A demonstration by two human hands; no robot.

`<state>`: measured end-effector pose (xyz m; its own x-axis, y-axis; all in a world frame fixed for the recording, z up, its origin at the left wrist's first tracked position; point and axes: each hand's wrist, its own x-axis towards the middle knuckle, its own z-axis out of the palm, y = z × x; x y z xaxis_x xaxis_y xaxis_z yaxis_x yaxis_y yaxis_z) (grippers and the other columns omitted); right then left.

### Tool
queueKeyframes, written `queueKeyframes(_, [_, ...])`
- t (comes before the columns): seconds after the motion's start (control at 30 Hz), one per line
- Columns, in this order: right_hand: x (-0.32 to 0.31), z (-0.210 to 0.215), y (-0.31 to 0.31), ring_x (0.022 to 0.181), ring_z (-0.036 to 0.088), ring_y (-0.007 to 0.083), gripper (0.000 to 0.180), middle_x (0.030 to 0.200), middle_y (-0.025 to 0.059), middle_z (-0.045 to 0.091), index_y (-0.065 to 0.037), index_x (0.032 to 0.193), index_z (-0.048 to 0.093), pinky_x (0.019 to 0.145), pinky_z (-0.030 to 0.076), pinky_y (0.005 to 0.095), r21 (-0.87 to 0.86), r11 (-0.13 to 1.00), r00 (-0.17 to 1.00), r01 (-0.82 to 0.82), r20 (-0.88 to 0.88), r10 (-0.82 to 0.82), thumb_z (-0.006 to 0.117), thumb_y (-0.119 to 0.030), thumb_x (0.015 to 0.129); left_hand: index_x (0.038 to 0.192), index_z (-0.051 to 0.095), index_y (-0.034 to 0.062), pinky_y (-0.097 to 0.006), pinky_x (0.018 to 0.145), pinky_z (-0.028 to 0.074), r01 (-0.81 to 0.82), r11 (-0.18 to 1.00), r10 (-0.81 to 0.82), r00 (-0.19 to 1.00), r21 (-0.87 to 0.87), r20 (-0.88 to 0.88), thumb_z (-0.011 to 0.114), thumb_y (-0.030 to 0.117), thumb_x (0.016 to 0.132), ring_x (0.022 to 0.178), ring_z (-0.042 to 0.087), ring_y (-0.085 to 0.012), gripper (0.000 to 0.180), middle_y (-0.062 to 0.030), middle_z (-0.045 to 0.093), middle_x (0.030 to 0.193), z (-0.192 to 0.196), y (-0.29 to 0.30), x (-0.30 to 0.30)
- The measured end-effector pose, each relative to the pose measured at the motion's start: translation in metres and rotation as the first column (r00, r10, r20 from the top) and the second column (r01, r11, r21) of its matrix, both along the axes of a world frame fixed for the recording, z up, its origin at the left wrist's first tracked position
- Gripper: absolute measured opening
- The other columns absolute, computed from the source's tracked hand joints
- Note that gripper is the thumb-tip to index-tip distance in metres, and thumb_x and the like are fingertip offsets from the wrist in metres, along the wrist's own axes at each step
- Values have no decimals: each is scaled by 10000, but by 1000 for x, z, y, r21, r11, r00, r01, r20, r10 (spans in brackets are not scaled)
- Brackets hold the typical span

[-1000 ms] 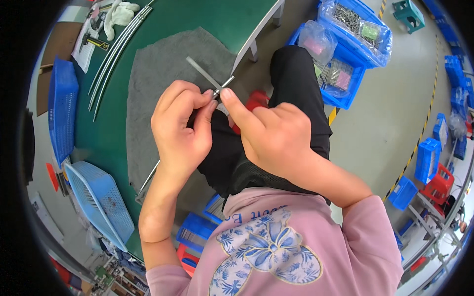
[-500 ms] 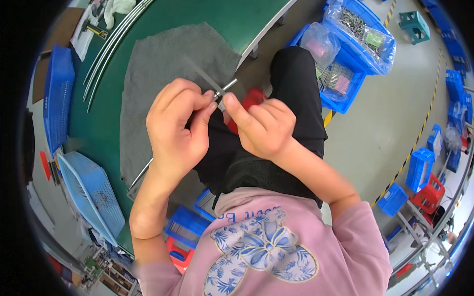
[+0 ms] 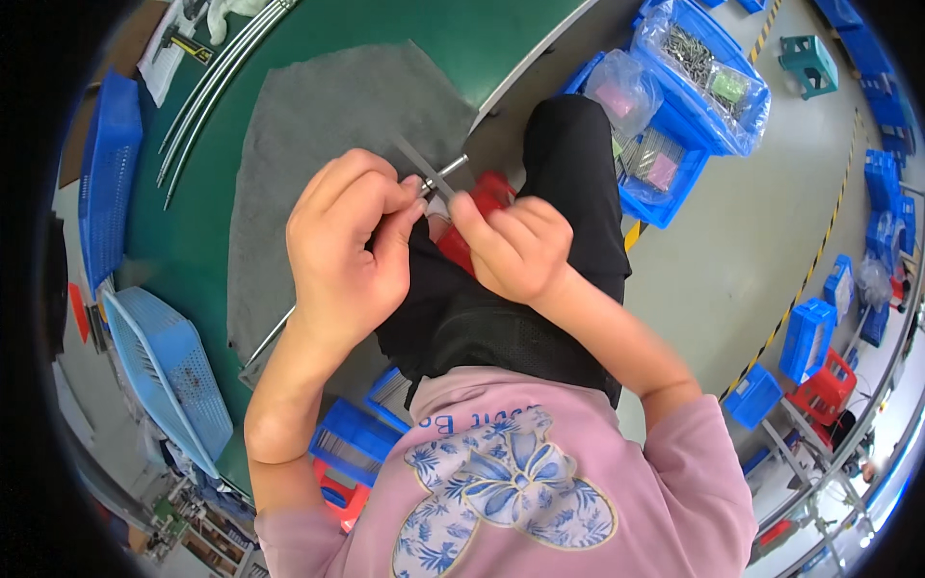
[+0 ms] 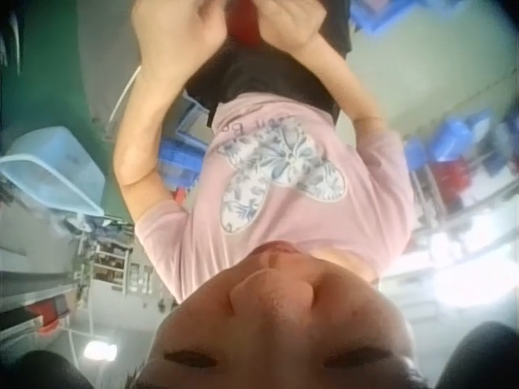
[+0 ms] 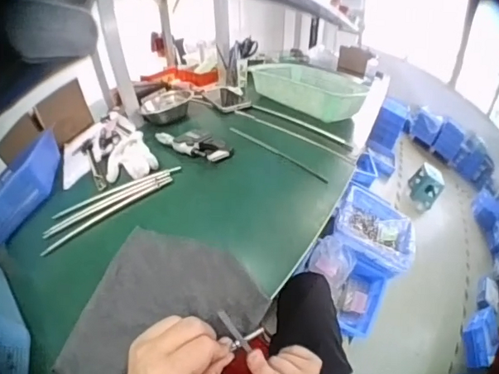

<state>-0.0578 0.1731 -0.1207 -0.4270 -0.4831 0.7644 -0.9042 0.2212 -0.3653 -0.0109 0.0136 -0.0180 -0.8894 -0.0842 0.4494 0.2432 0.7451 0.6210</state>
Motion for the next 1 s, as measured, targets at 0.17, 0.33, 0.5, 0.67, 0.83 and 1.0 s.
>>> queueKeyframes(0.17, [24,-9,20,487,475,148,521,599,6,474,32,1082,688,482,392,270,55,997,997,52,49,-55,628,55,565,711,549,2,-343,559,422,-3,1000,3,1000,-5,26,691,-96,661,629,531,-265,180,-90,533,706,3,-2,0])
queueKeyframes(0.33, [-4,32,-3,392,377,149,555,499,-9,375,-12,1135,693,429,347,284,20,998,998,67,1,-67,618,31,587,720,546,8,-340,562,424,11,1000,-11,1000,2,10,688,-92,659,627,530,-265,184,-87,530,704,3,-2,0])
queueKeyframes(0.5, [23,44,37,435,407,142,588,534,-10,363,-46,1189,674,457,352,288,268,959,975,96,169,-144,622,24,607,735,569,20,-382,583,438,19,1000,-19,999,5,40,677,-71,646,667,533,-292,167,-87,523,749,0,-1,-2])
queueKeyframes(0.67, [12,63,15,419,434,171,489,538,38,470,52,1153,662,459,345,306,260,965,987,43,139,-81,624,85,666,731,565,18,-385,585,440,13,1000,-13,1000,-5,25,678,-69,646,665,532,-293,166,-87,522,741,-1,-3,0])
queueKeyframes(0.83, [16,56,23,448,465,164,503,562,33,486,45,1191,641,468,347,307,240,970,988,31,140,-66,621,88,690,727,563,14,-386,585,440,23,999,-22,999,-23,48,676,-66,647,662,531,-294,160,-87,517,728,1,-1,-1])
queueKeyframes(1.0, [32,23,23,427,387,147,564,531,-8,370,-47,1145,700,447,343,296,147,979,978,144,129,-163,635,12,587,722,569,16,-388,581,439,2,1000,-2,999,-5,42,673,-67,643,659,532,-291,155,-90,519,722,-2,-4,-1])
